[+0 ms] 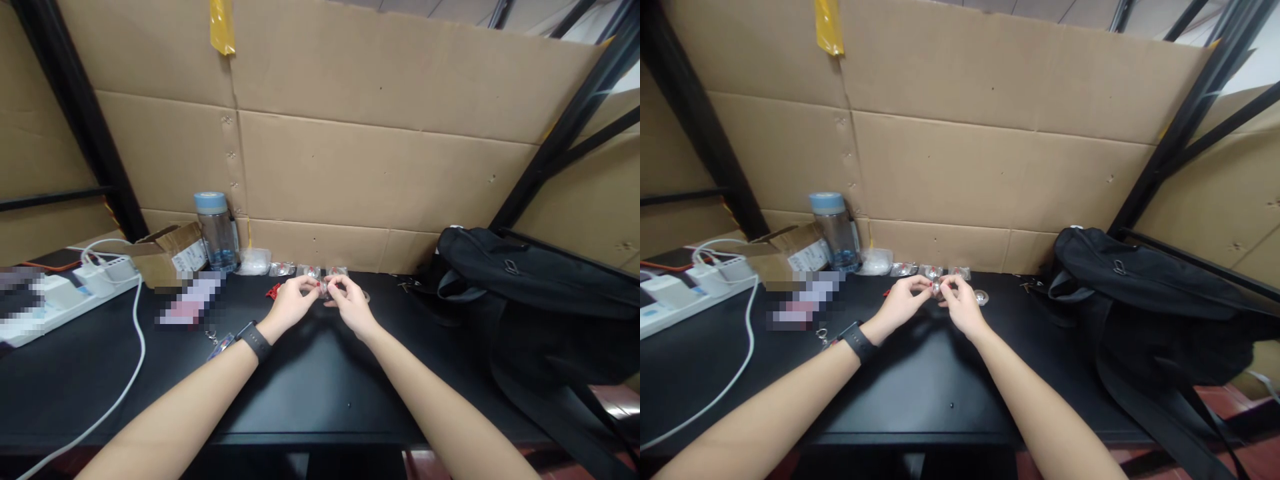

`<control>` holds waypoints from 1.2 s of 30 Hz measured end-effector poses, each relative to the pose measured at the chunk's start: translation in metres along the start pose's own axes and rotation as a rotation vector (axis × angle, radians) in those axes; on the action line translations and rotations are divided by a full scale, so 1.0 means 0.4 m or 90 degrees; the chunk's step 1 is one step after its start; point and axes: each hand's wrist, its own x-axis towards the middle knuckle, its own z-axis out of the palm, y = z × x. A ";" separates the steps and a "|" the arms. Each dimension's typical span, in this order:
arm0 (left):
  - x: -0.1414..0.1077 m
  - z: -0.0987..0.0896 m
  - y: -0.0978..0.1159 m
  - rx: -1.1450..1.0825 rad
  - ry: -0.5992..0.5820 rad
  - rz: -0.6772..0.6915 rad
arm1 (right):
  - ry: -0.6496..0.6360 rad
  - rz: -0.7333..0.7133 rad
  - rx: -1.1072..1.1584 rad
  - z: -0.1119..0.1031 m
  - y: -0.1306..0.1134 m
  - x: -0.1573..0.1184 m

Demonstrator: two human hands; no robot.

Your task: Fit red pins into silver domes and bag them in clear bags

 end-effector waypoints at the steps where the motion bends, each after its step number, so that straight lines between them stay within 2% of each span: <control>1: -0.001 0.001 0.000 -0.005 -0.010 0.004 | -0.007 0.011 0.017 0.000 -0.003 -0.001; 7: 0.004 0.002 -0.012 0.027 0.004 -0.006 | -0.043 0.071 0.046 -0.019 -0.011 -0.001; 10: 0.007 0.005 -0.026 0.029 -0.014 -0.015 | -0.070 0.097 0.060 -0.021 -0.001 0.000; 17: 0.000 0.020 -0.042 0.070 -0.049 -0.060 | -0.039 0.199 0.083 -0.007 0.025 0.000; 21: 0.000 0.010 -0.028 0.151 -0.049 -0.063 | -0.080 0.137 -0.034 -0.026 0.028 0.010; 24: 0.005 -0.017 -0.017 0.243 -0.017 -0.054 | -0.099 0.024 -0.219 -0.066 -0.003 0.008; 25: 0.007 -0.027 -0.014 0.275 -0.007 -0.049 | -0.120 -0.026 -0.289 -0.082 -0.019 0.005; 26: 0.009 -0.036 -0.011 0.303 -0.001 -0.044 | -0.180 -0.059 -0.340 -0.096 -0.035 0.001; 28: 0.012 -0.050 -0.006 0.342 -0.009 -0.042 | -0.343 -0.074 -0.381 -0.116 -0.063 -0.008; 30: 0.014 -0.059 -0.001 0.365 -0.030 -0.049 | -0.467 -0.072 -0.393 -0.119 -0.078 -0.014; 33: 0.012 -0.067 0.008 0.402 -0.073 -0.055 | -0.543 -0.092 -0.396 -0.103 -0.073 -0.015; 36: 0.007 -0.077 0.014 0.450 -0.143 -0.025 | -0.557 -0.108 -0.389 -0.087 -0.061 -0.011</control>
